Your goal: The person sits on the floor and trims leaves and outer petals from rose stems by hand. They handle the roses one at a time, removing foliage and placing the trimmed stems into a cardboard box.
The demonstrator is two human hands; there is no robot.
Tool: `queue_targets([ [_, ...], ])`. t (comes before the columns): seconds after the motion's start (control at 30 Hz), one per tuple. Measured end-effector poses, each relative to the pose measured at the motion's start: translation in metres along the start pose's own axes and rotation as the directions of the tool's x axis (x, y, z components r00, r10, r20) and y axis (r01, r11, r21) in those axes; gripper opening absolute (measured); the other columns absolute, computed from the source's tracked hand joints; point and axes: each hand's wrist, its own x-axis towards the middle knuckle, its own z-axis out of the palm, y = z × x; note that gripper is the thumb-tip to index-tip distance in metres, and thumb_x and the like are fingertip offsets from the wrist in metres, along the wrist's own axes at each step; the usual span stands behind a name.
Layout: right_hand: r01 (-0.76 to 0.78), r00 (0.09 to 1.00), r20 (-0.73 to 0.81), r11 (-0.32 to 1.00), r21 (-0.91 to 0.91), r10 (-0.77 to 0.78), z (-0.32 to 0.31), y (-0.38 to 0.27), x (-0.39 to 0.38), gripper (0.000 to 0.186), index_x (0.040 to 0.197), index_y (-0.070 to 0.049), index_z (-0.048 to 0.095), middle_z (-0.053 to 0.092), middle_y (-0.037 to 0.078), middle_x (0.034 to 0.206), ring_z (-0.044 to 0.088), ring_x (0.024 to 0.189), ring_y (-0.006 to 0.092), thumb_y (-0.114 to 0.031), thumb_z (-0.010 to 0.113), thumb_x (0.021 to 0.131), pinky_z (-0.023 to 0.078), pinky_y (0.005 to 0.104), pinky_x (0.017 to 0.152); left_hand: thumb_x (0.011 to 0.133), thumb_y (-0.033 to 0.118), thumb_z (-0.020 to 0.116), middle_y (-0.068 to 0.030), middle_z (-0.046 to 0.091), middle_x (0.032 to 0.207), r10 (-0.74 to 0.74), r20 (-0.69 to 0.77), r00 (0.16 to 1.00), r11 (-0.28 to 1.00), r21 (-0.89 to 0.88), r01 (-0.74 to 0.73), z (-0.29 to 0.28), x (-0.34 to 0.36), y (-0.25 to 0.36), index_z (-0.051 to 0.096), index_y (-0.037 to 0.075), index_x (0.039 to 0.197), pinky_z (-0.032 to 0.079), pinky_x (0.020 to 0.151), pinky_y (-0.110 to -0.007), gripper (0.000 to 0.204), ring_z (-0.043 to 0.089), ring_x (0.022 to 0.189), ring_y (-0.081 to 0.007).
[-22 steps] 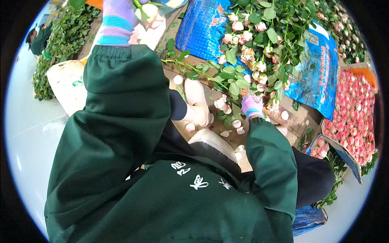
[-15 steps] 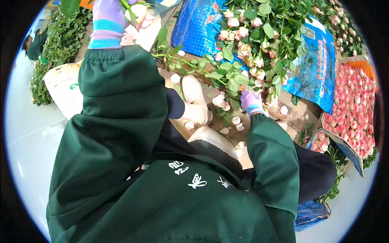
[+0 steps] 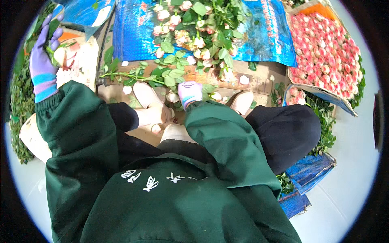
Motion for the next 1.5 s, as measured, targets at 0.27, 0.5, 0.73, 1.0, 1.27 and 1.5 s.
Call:
queue_targets([
  [0.27, -0.028, 0.999, -0.046, 0.998, -0.056, 0.026, -0.012, 0.008, 0.018, 0.014, 0.086, -0.014, 0.066, 0.066, 0.005, 0.080, 0.064, 0.079, 0.0249, -0.018, 0.062, 0.074, 0.046, 0.0380, 0.063, 0.096, 0.009, 0.036, -0.0114, 0.050, 0.128, -0.370, 0.045, 0.928, 0.757, -0.564, 0.329, 0.004, 0.009, 0.000, 0.035, 0.000, 0.134, 0.040, 0.058, -0.011, 0.040, 0.054, 0.085, -0.0037],
  [0.5, -0.063, 0.995, -0.076, 0.995, -0.081, 0.057, 0.001, 0.017, 0.025, 0.023, 0.095, -0.014, 0.063, 0.064, 0.004, 0.087, 0.063, 0.084, 0.0233, -0.022, 0.064, 0.074, 0.046, 0.0375, 0.065, 0.096, 0.008, 0.035, -0.0114, 0.050, 0.128, -0.424, 0.042, 0.905, 0.755, -0.535, 0.379, 0.011, 0.012, 0.017, 0.036, 0.001, 0.135, 0.039, 0.058, -0.012, 0.039, 0.053, 0.084, -0.0043],
  [0.73, -0.104, 0.968, -0.227, 0.995, 0.009, 0.104, -0.006, 0.027, 0.027, 0.026, 0.107, -0.014, 0.054, 0.061, 0.009, 0.094, 0.059, 0.092, 0.0253, -0.015, 0.052, 0.081, 0.047, 0.0409, 0.070, 0.094, 0.003, 0.038, -0.0099, 0.050, 0.127, -0.295, 0.079, 0.952, 0.865, -0.401, 0.301, 0.011, 0.008, 0.014, 0.036, 0.001, 0.135, 0.042, 0.061, -0.010, 0.041, 0.052, 0.084, -0.0034],
  [1.0, -0.387, 0.916, -0.038, 0.905, 0.174, 0.399, -0.009, 0.111, 0.042, 0.031, 0.109, -0.014, 0.058, 0.063, 0.014, 0.103, 0.059, 0.097, 0.0325, -0.016, 0.053, 0.078, 0.047, 0.0448, 0.079, 0.096, 0.012, 0.037, -0.0121, 0.049, 0.129, -0.320, 0.144, 0.936, 0.681, -0.652, 0.333, 0.012, 0.018, 0.015, 0.032, 0.000, 0.136, 0.040, 0.054, -0.014, 0.042, 0.052, 0.074, -0.0061],
  [1.27, -0.436, 0.882, -0.102, 0.880, 0.187, 0.459, -0.069, 0.172, 0.026, 0.043, 0.122, -0.018, 0.052, 0.054, 0.013, 0.120, 0.049, 0.114, 0.0301, -0.014, 0.051, 0.079, 0.041, 0.0392, 0.094, 0.093, 0.004, 0.037, -0.0101, 0.049, 0.130, -0.363, 0.191, 0.912, 0.556, -0.741, 0.377, 0.002, 0.013, 0.003, 0.035, 0.000, 0.135, 0.040, 0.063, -0.013, 0.043, 0.051, 0.080, -0.0016],
  [1.5, -0.133, 0.935, -0.305, 0.977, 0.167, 0.179, -0.037, 0.081, 0.020, 0.031, 0.110, -0.015, 0.058, 0.062, 0.013, 0.098, 0.060, 0.091, 0.0312, -0.009, 0.050, 0.080, 0.048, 0.0406, 0.078, 0.095, 0.010, 0.039, -0.0094, 0.051, 0.127, -0.413, 0.164, 0.896, 0.581, -0.710, 0.398, 0.009, 0.017, 0.016, 0.037, 0.002, 0.134, 0.038, 0.056, -0.013, 0.041, 0.047, 0.072, -0.0040],
])
